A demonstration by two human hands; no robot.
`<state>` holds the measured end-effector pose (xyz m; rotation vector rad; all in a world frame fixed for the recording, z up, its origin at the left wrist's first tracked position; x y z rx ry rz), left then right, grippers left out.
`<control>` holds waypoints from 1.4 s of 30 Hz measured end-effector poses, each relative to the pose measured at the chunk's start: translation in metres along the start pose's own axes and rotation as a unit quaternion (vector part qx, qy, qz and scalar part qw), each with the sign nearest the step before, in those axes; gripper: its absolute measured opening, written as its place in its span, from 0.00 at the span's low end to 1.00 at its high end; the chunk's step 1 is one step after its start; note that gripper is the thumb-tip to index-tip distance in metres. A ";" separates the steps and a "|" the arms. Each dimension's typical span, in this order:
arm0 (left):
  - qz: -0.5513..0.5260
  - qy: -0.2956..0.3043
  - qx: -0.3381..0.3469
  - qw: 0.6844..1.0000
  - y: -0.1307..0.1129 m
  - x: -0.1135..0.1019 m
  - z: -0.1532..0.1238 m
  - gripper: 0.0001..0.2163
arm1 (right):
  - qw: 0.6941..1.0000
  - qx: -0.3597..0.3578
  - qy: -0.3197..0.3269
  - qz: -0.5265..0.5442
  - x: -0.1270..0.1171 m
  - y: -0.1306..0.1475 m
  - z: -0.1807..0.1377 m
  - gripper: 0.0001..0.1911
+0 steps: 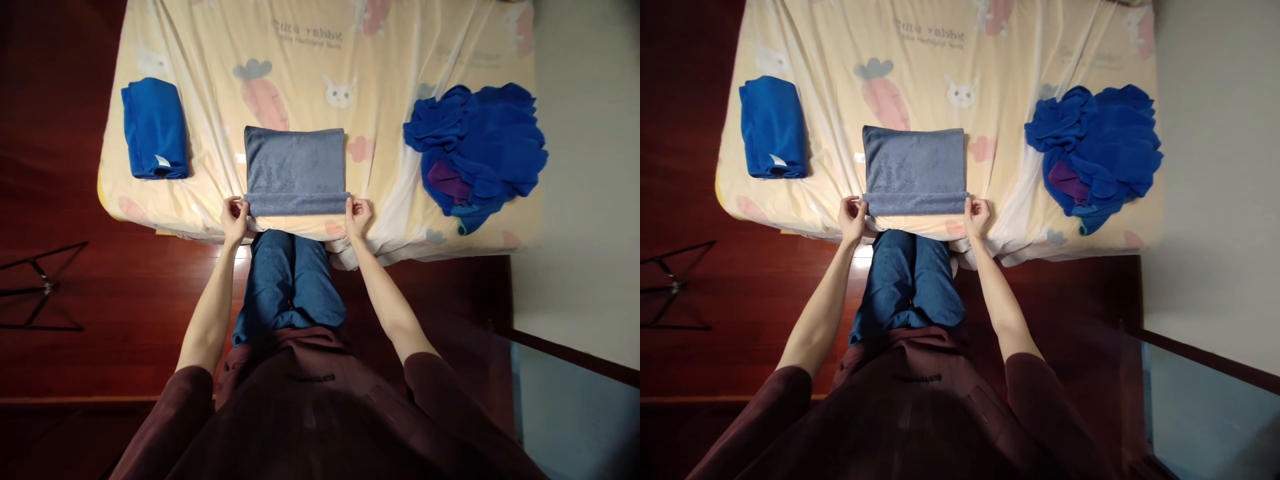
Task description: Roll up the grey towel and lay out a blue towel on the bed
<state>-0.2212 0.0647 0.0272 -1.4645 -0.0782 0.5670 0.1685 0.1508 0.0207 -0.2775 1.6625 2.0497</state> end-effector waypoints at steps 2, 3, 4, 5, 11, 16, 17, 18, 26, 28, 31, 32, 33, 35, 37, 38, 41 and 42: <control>0.001 -0.002 0.010 1.000 0.002 0.000 0.000 0.20 | 1.000 0.009 0.007 -0.010 0.002 0.000 0.001 0.20; 0.007 -0.004 0.017 1.000 0.002 0.000 -0.001 0.18 | 1.000 0.013 0.008 -0.016 0.002 -0.001 0.001 0.19; 0.016 -0.007 0.025 1.000 0.002 0.000 -0.001 0.16 | 1.000 0.015 0.008 -0.023 0.003 -0.001 0.001 0.18; 0.029 -0.008 0.034 0.999 0.001 -0.001 -0.002 0.14 | 0.999 0.015 0.008 -0.030 0.003 0.000 0.000 0.16; 0.087 0.039 0.061 0.994 -0.007 -0.002 -0.003 0.07 | 0.993 -0.075 0.027 -0.092 0.006 0.006 -0.012 0.10; 0.070 0.093 0.071 0.991 -0.005 0.004 -0.001 0.11 | 0.983 -0.128 0.049 -0.121 0.009 0.006 -0.016 0.19; 0.062 0.101 0.073 0.990 -0.005 0.004 -0.001 0.12 | 0.982 -0.132 0.059 -0.122 0.009 0.006 -0.015 0.20; 0.057 0.108 0.073 0.990 -0.004 0.005 -0.001 0.12 | 0.981 -0.134 0.068 -0.124 0.010 0.007 -0.015 0.21; 0.105 0.158 0.077 0.979 -0.012 0.003 -0.003 0.22 | 0.954 -0.163 0.152 -0.199 0.004 0.017 -0.017 0.25; 0.116 0.166 0.091 0.975 -0.013 0.003 -0.002 0.25 | 0.947 -0.165 0.162 -0.221 0.003 0.019 -0.017 0.26; 0.120 0.165 0.089 0.975 -0.011 0.005 -0.001 0.26 | 0.947 -0.160 0.160 -0.226 0.004 0.022 -0.017 0.27; 0.116 0.160 0.083 0.977 -0.010 0.005 -0.001 0.26 | 0.949 -0.156 0.157 -0.223 0.004 0.022 -0.016 0.28; 0.112 0.153 0.075 0.979 -0.009 0.005 -0.001 0.25 | 0.952 -0.152 0.154 -0.218 0.005 0.021 -0.015 0.29; 0.101 0.138 0.060 0.983 -0.007 0.006 0.000 0.22 | 0.956 -0.142 0.152 -0.208 0.006 0.020 -0.014 0.32; 0.084 0.129 0.053 0.987 -0.006 0.006 0.000 0.19 | 0.959 -0.134 0.151 -0.197 0.006 0.018 -0.012 0.34; 0.074 0.127 0.056 0.988 -0.006 0.007 0.001 0.17 | 0.961 -0.132 0.149 -0.189 0.006 0.017 -0.011 0.35; 0.058 0.117 0.066 0.989 -0.007 0.007 0.000 0.14 | 0.968 -0.135 0.137 -0.159 0.005 0.015 -0.009 0.33; 0.059 0.111 0.067 0.990 -0.007 0.006 -0.001 0.14 | 0.971 -0.136 0.130 -0.150 0.004 0.014 -0.009 0.32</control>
Point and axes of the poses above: each hand's wrist, its own z-axis towards the middle knuckle, its own x-axis out of the palm, y = z × x, the point moved 3 cm from there along z, towards the middle knuckle, and after that the axes turned 10 degrees about y, right-handed, at the moved point
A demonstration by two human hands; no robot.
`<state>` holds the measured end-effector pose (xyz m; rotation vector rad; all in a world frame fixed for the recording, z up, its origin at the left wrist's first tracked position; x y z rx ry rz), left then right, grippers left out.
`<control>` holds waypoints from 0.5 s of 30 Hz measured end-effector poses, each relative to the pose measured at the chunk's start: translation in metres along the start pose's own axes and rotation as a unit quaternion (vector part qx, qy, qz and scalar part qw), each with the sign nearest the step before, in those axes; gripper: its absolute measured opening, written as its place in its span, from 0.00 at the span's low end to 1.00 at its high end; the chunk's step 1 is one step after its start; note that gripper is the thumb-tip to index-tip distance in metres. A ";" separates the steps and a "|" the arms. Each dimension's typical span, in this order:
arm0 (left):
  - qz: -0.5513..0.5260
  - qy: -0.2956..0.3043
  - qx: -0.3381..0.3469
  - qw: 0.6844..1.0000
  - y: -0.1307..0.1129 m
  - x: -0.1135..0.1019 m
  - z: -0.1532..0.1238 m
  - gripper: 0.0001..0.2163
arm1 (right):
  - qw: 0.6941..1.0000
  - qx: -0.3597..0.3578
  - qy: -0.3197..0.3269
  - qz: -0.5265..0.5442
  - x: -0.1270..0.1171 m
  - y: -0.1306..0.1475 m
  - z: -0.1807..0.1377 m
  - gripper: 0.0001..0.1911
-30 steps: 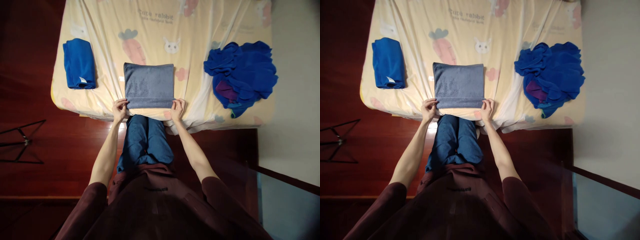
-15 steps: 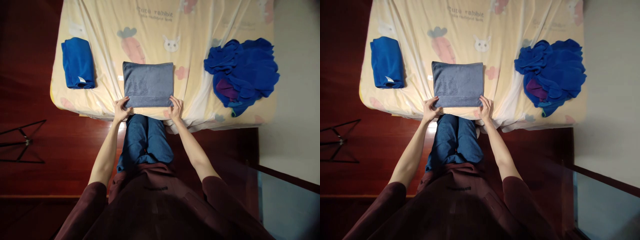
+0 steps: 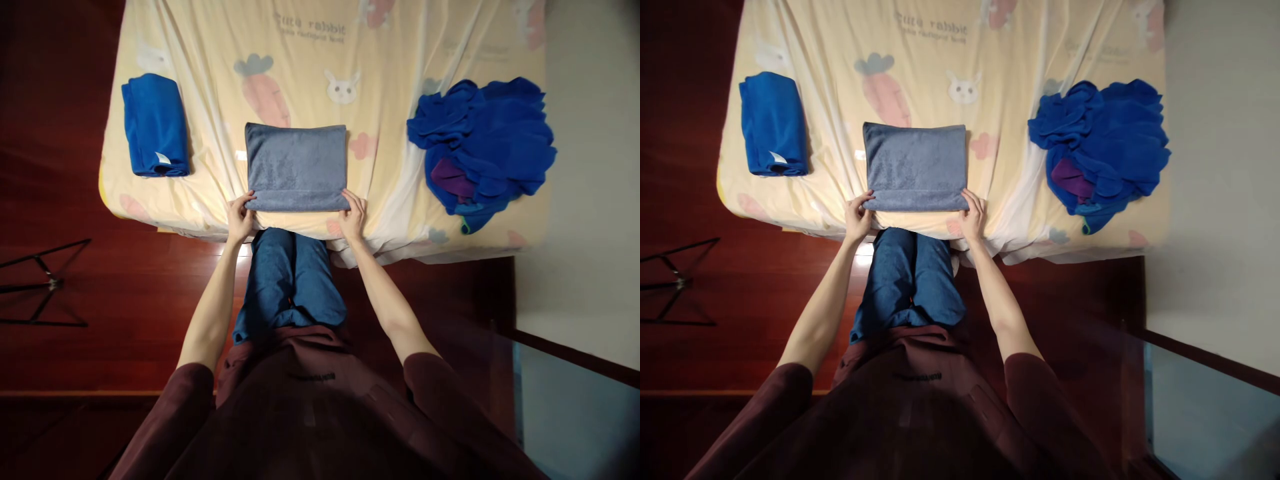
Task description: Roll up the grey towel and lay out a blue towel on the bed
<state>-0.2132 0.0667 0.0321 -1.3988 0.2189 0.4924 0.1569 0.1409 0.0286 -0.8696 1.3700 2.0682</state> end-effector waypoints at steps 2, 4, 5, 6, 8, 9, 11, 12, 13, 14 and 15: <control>0.006 -0.012 -0.005 1.000 0.000 0.000 -0.001 0.17 | 1.000 0.004 -0.021 0.013 0.001 -0.003 -0.001 0.28; 0.007 -0.032 -0.018 0.999 0.002 -0.001 -0.002 0.20 | 0.998 0.029 -0.053 0.017 0.004 -0.008 -0.004 0.21; 0.006 -0.049 -0.029 0.998 0.003 -0.001 -0.002 0.22 | 0.996 0.048 -0.072 0.018 0.006 -0.012 -0.005 0.17; 0.004 -0.068 -0.040 0.997 0.005 -0.002 -0.002 0.23 | 0.994 0.067 -0.089 0.021 0.008 -0.015 -0.006 0.15; -0.004 -0.100 -0.061 0.993 0.009 -0.002 -0.002 0.24 | 0.989 0.094 -0.109 0.037 0.013 -0.021 -0.008 0.16; -0.010 -0.109 -0.069 0.992 0.011 -0.002 -0.003 0.24 | 0.987 0.100 -0.112 0.049 0.015 -0.024 -0.009 0.18; -0.025 -0.111 -0.079 0.990 0.013 -0.001 -0.003 0.23 | 0.986 0.104 -0.109 0.074 0.019 -0.026 -0.009 0.21; -0.030 -0.111 -0.083 0.990 0.013 -0.001 -0.003 0.22 | 0.985 0.106 -0.107 0.081 0.019 -0.026 -0.009 0.22; -0.032 -0.111 -0.086 0.990 0.013 -0.001 -0.003 0.21 | 0.985 0.108 -0.106 0.084 0.019 -0.026 -0.008 0.23; -0.033 -0.112 -0.088 0.989 0.012 -0.001 -0.003 0.20 | 0.985 0.110 -0.107 0.083 0.019 -0.026 -0.008 0.23; -0.032 -0.113 -0.089 0.989 0.011 -0.001 -0.003 0.19 | 0.985 0.111 -0.111 0.078 0.019 -0.025 -0.008 0.24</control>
Point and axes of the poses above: each hand's wrist, its own z-axis towards the middle knuckle, its own x-axis out of the palm, y = z × x, the point moved 3 cm from there along z, towards the middle knuckle, and after that the axes turned 10 degrees about y, right-handed, at the moved point
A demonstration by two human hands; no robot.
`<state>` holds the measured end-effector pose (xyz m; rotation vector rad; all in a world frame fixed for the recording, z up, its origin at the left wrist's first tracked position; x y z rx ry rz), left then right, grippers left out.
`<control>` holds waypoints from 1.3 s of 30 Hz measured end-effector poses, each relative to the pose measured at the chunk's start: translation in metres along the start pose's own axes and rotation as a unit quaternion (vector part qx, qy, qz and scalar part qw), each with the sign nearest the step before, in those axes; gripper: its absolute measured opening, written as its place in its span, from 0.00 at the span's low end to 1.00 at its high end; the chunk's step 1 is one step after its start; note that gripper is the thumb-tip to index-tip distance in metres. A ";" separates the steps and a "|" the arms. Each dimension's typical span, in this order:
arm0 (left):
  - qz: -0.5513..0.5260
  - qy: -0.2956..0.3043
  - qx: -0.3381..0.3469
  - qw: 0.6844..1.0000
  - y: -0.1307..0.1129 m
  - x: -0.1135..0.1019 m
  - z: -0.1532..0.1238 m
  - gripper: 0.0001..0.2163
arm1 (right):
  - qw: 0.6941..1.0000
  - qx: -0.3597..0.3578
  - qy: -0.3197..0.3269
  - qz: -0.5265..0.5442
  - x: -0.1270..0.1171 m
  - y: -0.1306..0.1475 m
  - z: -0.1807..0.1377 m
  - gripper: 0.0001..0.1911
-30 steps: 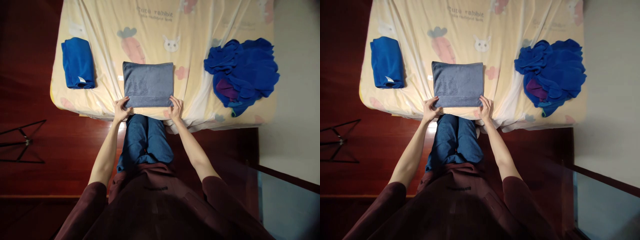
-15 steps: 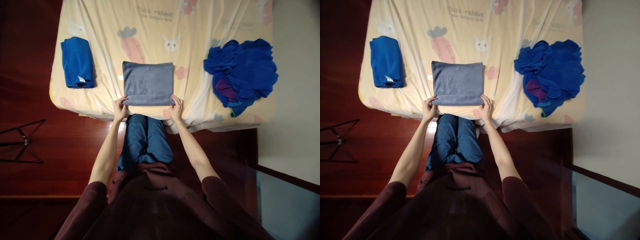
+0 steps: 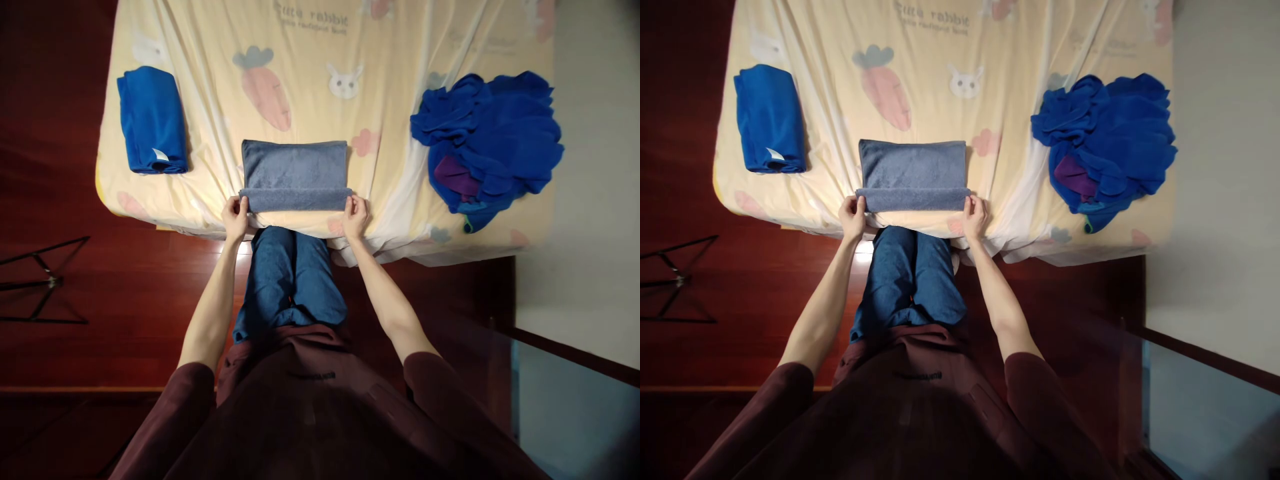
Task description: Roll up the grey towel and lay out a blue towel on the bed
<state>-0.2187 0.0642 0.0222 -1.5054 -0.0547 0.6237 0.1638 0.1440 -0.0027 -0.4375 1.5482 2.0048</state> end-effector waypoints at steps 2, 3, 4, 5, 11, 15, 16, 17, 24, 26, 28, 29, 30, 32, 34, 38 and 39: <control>0.008 -0.003 -0.002 1.000 -0.002 -0.001 -0.001 0.18 | 1.000 -0.002 -0.008 -0.017 -0.001 0.002 0.000 0.24; 0.014 -0.005 -0.002 1.000 -0.003 -0.001 -0.001 0.18 | 1.000 -0.004 -0.011 -0.024 -0.001 0.003 0.001 0.24; 0.019 -0.008 -0.002 1.000 -0.004 -0.001 -0.001 0.18 | 1.000 -0.005 -0.012 -0.028 -0.001 0.003 0.001 0.24; 0.024 -0.010 -0.001 1.000 -0.005 -0.001 -0.001 0.18 | 0.999 -0.004 -0.013 -0.029 0.000 0.004 0.001 0.24; 0.015 -0.009 -0.003 1.000 -0.002 -0.002 -0.001 0.23 | 1.000 0.001 -0.022 -0.006 -0.001 0.007 0.002 0.26; 0.003 -0.021 0.004 1.000 -0.003 -0.003 -0.003 0.27 | 1.000 0.011 -0.015 -0.005 0.000 0.007 0.001 0.25; 0.006 -0.025 0.007 1.000 -0.004 -0.003 -0.004 0.28 | 1.000 0.015 -0.012 -0.003 0.000 0.007 0.001 0.25; 0.008 -0.028 0.009 1.000 -0.005 -0.003 -0.005 0.28 | 1.000 0.017 -0.010 0.000 0.000 0.006 0.001 0.25; 0.005 -0.023 0.019 1.000 -0.003 -0.001 -0.005 0.24 | 1.000 0.000 -0.013 -0.009 -0.001 0.007 0.000 0.24; 0.000 -0.022 0.023 0.999 -0.001 -0.002 -0.003 0.26 | 1.000 -0.013 -0.005 -0.018 -0.003 0.009 -0.001 0.24; -0.006 -0.023 0.028 0.999 0.002 -0.004 -0.002 0.28 | 0.999 -0.030 0.012 -0.023 -0.005 0.012 -0.001 0.26; -0.006 -0.022 0.030 0.999 0.002 -0.005 -0.002 0.28 | 0.999 -0.041 0.020 -0.023 -0.006 0.014 -0.002 0.27; -0.004 -0.019 0.031 0.999 0.003 -0.005 -0.001 0.28 | 0.998 -0.052 0.027 -0.025 -0.006 0.017 -0.002 0.28; 0.005 -0.012 0.027 1.000 0.002 -0.007 -0.001 0.26 | 0.996 -0.071 0.040 -0.032 -0.008 0.021 -0.003 0.29; 0.021 -0.009 0.025 0.999 0.000 -0.007 -0.001 0.23 | 0.994 -0.083 0.055 -0.039 -0.009 0.026 -0.003 0.29; 0.040 -0.012 0.039 0.998 -0.003 -0.007 -0.001 0.18 | 0.990 -0.097 0.079 -0.069 -0.010 0.030 -0.004 0.29; 0.038 -0.011 0.043 0.998 -0.004 -0.007 -0.001 0.17 | 0.988 -0.099 0.082 -0.080 -0.010 0.031 -0.004 0.28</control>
Point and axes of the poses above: each hand's wrist, its own z-axis towards the middle knuckle, its own x-axis out of the palm, y = z × x, the point moved 3 cm from there along z, towards the middle knuckle, and after that the axes turned 10 degrees about y, right-handed, at the moved point
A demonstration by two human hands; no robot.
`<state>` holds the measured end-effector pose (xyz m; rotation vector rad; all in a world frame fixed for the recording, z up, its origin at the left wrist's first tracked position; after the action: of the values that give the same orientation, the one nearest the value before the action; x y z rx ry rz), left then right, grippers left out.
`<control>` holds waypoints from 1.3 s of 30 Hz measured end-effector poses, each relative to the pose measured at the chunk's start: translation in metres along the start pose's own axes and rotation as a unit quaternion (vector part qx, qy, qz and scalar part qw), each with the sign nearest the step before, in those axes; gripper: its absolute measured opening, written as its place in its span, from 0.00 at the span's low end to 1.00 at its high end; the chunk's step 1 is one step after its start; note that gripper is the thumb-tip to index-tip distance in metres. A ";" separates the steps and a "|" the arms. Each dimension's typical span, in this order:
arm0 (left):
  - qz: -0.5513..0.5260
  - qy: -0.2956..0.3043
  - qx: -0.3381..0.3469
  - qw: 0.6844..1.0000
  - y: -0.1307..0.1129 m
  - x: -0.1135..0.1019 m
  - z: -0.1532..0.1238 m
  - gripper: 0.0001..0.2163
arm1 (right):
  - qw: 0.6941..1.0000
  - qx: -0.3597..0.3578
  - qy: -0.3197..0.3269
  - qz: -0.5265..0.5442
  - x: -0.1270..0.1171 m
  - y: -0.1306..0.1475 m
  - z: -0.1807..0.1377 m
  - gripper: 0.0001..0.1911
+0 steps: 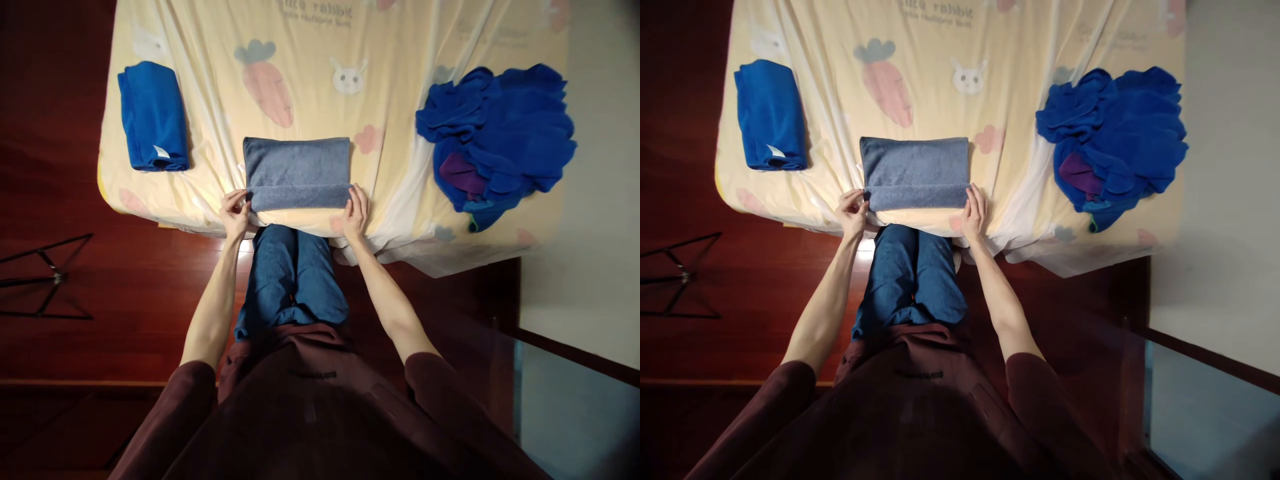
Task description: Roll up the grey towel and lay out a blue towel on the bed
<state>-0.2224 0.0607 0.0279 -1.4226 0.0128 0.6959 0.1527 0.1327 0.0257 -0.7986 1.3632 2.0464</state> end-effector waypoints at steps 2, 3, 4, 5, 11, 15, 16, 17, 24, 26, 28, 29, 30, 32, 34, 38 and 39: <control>-0.008 0.010 0.010 1.000 -0.001 0.002 0.000 0.13 | 1.000 -0.005 0.011 -0.016 0.000 0.001 0.000 0.28; -0.012 0.018 0.015 1.000 -0.001 0.003 0.000 0.11 | 1.000 -0.008 0.020 -0.020 0.000 0.001 0.000 0.28; -0.016 0.029 0.018 0.999 -0.001 0.004 0.000 0.11 | 0.999 -0.010 0.027 -0.021 0.001 0.001 0.000 0.28; -0.020 0.043 0.018 0.999 -0.002 0.005 0.001 0.11 | 0.999 -0.013 0.033 -0.022 0.001 0.001 0.000 0.27; 0.000 0.109 0.033 0.993 -0.009 0.002 0.000 0.17 | 0.997 -0.019 0.062 -0.033 -0.004 0.004 0.001 0.25; 0.031 0.138 0.055 0.988 -0.016 0.001 0.000 0.27 | 0.994 -0.026 0.094 -0.041 -0.005 0.006 0.001 0.30; 0.039 0.138 0.054 0.988 -0.017 0.002 0.000 0.28 | 0.994 -0.025 0.098 -0.043 -0.005 0.006 0.001 0.32; 0.044 0.135 0.054 0.988 -0.018 0.003 0.001 0.27 | 0.994 -0.023 0.100 -0.044 -0.005 0.006 0.002 0.32; 0.037 0.114 0.075 0.990 -0.017 0.006 0.000 0.20 | 0.996 -0.014 0.082 -0.011 -0.002 0.001 0.006 0.30; 0.013 0.102 0.080 0.992 -0.013 0.005 0.000 0.21 | 0.998 -0.011 0.061 0.008 -0.002 -0.002 0.004 0.27; -0.016 0.081 0.057 0.995 -0.006 0.005 0.000 0.25 | 0.999 0.009 0.024 0.024 0.000 -0.007 0.001 0.22; -0.031 0.070 0.037 0.996 -0.002 0.005 0.001 0.26 | 0.999 0.025 0.000 0.029 0.001 -0.011 -0.001 0.19; -0.046 0.061 0.017 0.997 0.002 0.005 0.001 0.27 | 0.998 0.043 -0.023 0.032 0.002 -0.015 -0.002 0.16; -0.074 0.049 -0.009 0.996 0.007 0.006 0.002 0.28 | 0.995 0.071 -0.059 0.033 0.006 -0.021 -0.004 0.16; -0.098 0.045 -0.013 0.994 0.009 0.008 0.003 0.28 | 0.993 0.083 -0.072 0.042 0.010 -0.025 -0.004 0.21; -0.118 0.034 -0.020 0.992 0.009 0.009 0.003 0.25 | 0.989 0.102 -0.064 0.089 0.014 -0.025 -0.001 0.27; -0.121 0.030 -0.023 0.992 0.009 0.009 0.003 0.24 | 0.987 0.109 -0.060 0.099 0.014 -0.023 0.000 0.28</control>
<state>-0.2206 0.0673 0.0170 -1.4601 -0.1272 0.4558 0.1605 0.1417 0.0015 -0.4533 1.6165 2.0099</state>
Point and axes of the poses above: each hand's wrist, its own z-axis towards the middle knuckle, its own x-axis out of the palm, y = z × x, the point moved 3 cm from there along z, towards the middle knuckle, and after that the axes turned 10 degrees about y, right-handed, at the moved point
